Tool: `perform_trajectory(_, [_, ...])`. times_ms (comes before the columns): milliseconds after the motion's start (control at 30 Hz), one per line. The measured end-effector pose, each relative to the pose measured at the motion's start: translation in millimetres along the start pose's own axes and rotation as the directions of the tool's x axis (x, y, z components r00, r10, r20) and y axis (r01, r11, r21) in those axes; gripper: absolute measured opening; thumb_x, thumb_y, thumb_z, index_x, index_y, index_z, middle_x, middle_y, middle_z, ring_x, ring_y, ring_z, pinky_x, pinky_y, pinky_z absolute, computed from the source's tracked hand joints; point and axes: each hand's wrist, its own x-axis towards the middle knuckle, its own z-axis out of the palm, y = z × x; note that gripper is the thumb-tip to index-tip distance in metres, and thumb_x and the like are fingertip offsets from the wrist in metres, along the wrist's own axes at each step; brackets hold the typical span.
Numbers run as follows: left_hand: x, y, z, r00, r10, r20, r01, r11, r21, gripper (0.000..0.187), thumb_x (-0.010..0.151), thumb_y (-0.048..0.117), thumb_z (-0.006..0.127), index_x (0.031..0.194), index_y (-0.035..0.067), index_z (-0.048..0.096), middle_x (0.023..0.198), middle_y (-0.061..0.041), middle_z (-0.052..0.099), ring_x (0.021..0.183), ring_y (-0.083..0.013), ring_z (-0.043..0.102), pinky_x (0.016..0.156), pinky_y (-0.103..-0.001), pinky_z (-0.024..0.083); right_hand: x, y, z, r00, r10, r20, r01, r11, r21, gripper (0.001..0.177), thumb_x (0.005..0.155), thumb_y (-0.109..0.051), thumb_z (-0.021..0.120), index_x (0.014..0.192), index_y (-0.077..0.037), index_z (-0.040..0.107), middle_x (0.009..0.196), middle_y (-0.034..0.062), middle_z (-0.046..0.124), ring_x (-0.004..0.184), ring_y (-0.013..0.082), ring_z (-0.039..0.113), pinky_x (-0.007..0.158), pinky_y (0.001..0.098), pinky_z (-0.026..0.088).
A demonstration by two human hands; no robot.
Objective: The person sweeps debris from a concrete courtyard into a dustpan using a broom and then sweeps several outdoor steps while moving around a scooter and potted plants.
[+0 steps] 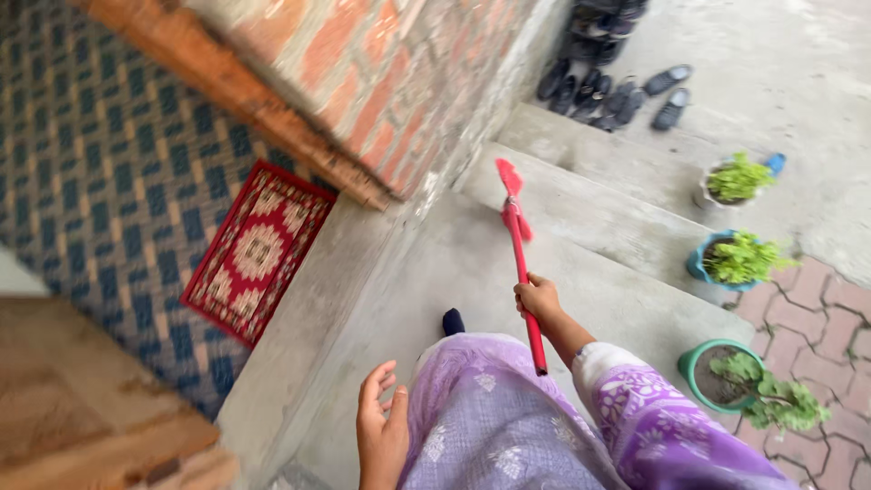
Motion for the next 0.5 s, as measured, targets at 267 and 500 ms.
perform_trajectory(267, [112, 53, 61, 0.908, 0.208, 0.363, -0.223, 0.975, -0.001, 0.039, 0.092, 0.012, 0.061, 0.130, 0.008, 0.060, 0.133, -0.008, 0.065, 0.120, -0.0224, 0.063, 0.094, -0.038, 0.053, -13, 0, -109, 0.870, 0.390, 0.302, -0.482, 0.802, 0.354, 0.015, 0.096, -0.019, 0.061, 0.111, -0.016, 0.058, 0.069, 0.0003, 0.057, 0.046, 0.0044, 0.046, 0.037, 0.0201, 0.037])
perform_trajectory(500, [229, 124, 68, 0.776, 0.296, 0.557, -0.396, 0.916, 0.066, 0.036, 0.093, 0.014, 0.061, 0.129, 0.008, 0.062, 0.129, -0.008, 0.066, 0.118, -0.0229, 0.064, 0.092, -0.038, 0.053, 10, 11, -107, 0.956, 0.243, -0.166, -0.232, 0.969, 0.084, 0.023, 0.093, -0.015, 0.064, 0.106, 0.004, 0.065, 0.070, 0.0060, 0.062, 0.047, 0.0102, 0.055, 0.038, 0.0264, 0.045])
